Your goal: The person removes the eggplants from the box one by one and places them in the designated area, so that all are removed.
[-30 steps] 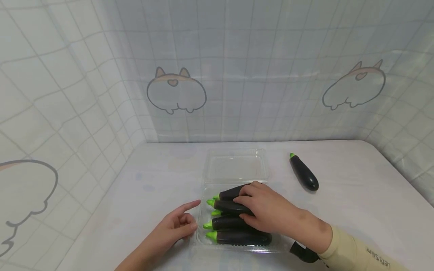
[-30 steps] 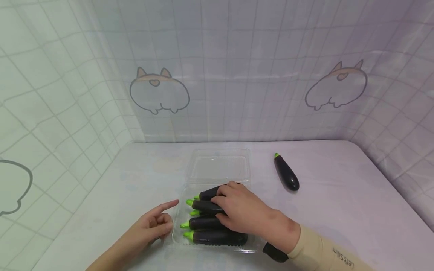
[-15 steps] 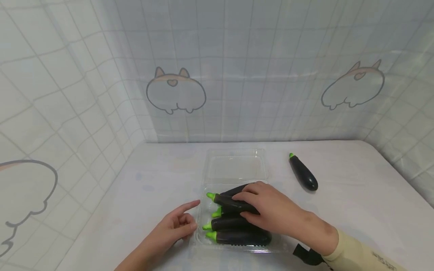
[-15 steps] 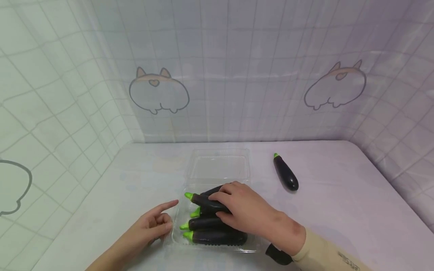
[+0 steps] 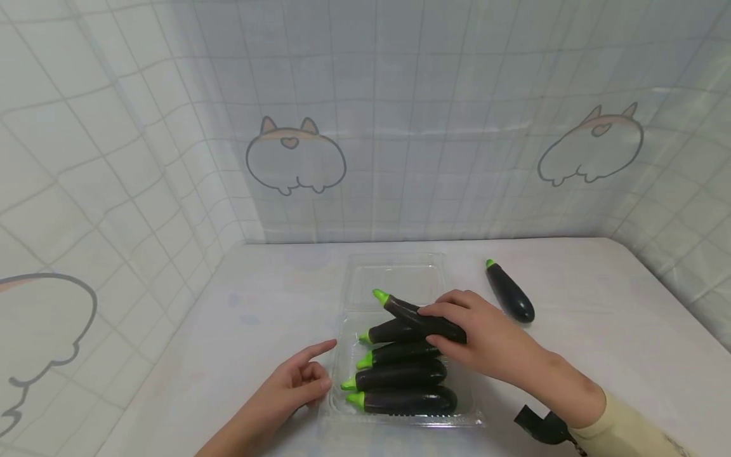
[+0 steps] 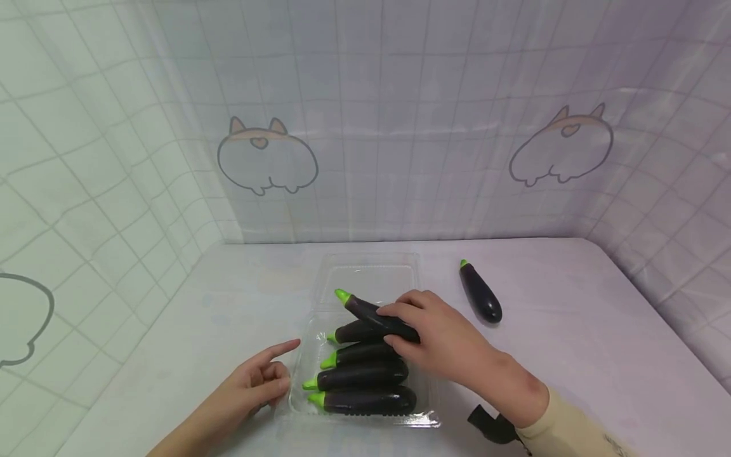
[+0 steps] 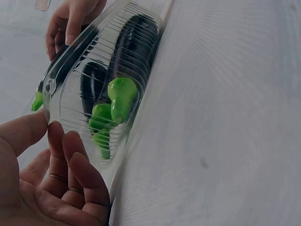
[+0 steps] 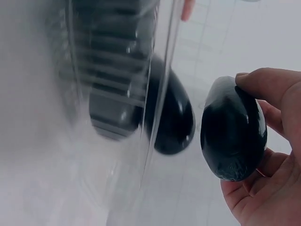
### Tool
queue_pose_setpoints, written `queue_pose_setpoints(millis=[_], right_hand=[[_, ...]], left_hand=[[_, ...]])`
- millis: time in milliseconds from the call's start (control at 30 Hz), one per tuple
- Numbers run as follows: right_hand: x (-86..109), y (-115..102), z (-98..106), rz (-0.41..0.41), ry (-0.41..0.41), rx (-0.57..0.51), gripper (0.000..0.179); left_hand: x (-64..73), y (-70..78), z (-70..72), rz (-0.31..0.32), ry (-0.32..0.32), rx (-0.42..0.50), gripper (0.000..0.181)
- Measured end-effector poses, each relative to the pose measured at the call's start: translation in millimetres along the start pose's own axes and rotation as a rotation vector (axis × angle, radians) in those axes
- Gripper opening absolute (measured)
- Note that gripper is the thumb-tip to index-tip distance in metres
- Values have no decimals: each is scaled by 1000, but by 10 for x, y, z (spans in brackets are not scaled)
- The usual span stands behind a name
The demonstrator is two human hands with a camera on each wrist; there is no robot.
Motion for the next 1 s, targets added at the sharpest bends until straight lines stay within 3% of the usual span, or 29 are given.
queue_pose_setpoints(millis=[433, 1000], right_hand=[[220, 392, 251, -161, 75, 12, 41], [459, 855, 323, -359, 108, -31, 38]], left_hand=[[0, 19, -2, -13, -1, -7, 66], [4, 9, 31, -11, 5, -15, 65]])
Point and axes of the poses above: each hand's wrist, its own x-axis away from the middle knuckle, its own z-axis out of the back of the hand, y = z × x, the point moved 6 cm from there along -x, towards the middle knuckle, and after that the axes turned 13 degrees about -y, right-handed, at the moved point
